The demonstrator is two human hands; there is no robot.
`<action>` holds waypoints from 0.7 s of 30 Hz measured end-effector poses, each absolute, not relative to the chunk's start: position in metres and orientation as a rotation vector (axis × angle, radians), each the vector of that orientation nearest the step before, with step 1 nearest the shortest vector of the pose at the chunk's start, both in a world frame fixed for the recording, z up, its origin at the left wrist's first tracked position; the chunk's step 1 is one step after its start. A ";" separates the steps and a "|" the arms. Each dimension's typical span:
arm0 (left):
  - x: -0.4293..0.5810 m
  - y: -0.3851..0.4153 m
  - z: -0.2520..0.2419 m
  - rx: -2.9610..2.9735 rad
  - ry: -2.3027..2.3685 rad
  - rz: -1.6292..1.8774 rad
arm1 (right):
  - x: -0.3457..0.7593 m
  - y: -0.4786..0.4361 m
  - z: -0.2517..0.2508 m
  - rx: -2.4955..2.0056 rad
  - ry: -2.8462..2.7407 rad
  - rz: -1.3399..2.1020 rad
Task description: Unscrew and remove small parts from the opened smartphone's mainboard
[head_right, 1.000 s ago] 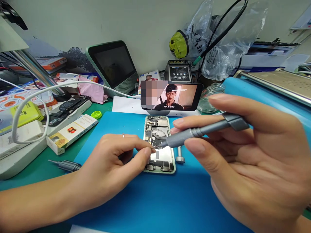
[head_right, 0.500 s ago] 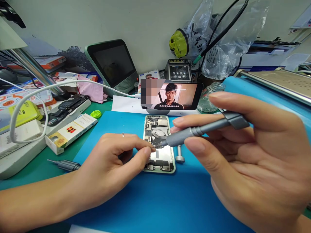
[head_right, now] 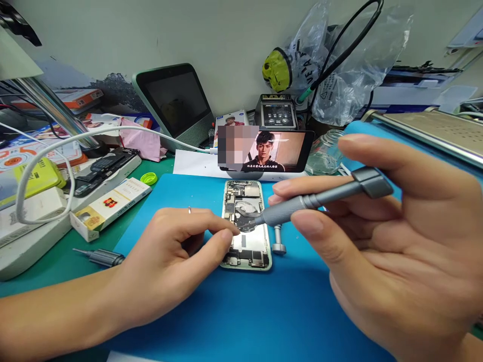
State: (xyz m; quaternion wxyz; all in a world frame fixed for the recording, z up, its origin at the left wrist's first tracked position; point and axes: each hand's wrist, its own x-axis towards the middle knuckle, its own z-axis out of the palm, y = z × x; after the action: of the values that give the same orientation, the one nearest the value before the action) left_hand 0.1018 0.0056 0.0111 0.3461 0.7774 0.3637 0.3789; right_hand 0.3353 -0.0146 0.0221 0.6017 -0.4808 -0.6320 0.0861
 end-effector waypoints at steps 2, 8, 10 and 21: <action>0.101 0.004 0.009 2.058 0.931 1.004 | 0.334 -0.013 0.021 -1.071 -1.449 0.215; 0.103 -0.004 0.002 2.586 0.608 1.114 | 0.332 -0.014 0.020 -1.097 -1.438 0.201; 0.108 -0.008 -0.002 2.725 0.503 1.212 | 0.332 -0.015 0.020 -1.101 -1.411 0.167; 0.121 -0.018 -0.014 2.792 0.417 1.552 | 0.296 0.000 0.038 -0.767 -1.601 0.400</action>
State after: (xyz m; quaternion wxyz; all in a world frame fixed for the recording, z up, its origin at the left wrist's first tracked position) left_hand 0.1215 -0.0179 -0.0137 -0.0398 0.8659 0.1295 0.4815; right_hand 0.2956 0.0003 0.0378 0.6141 -0.3326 -0.6944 0.1734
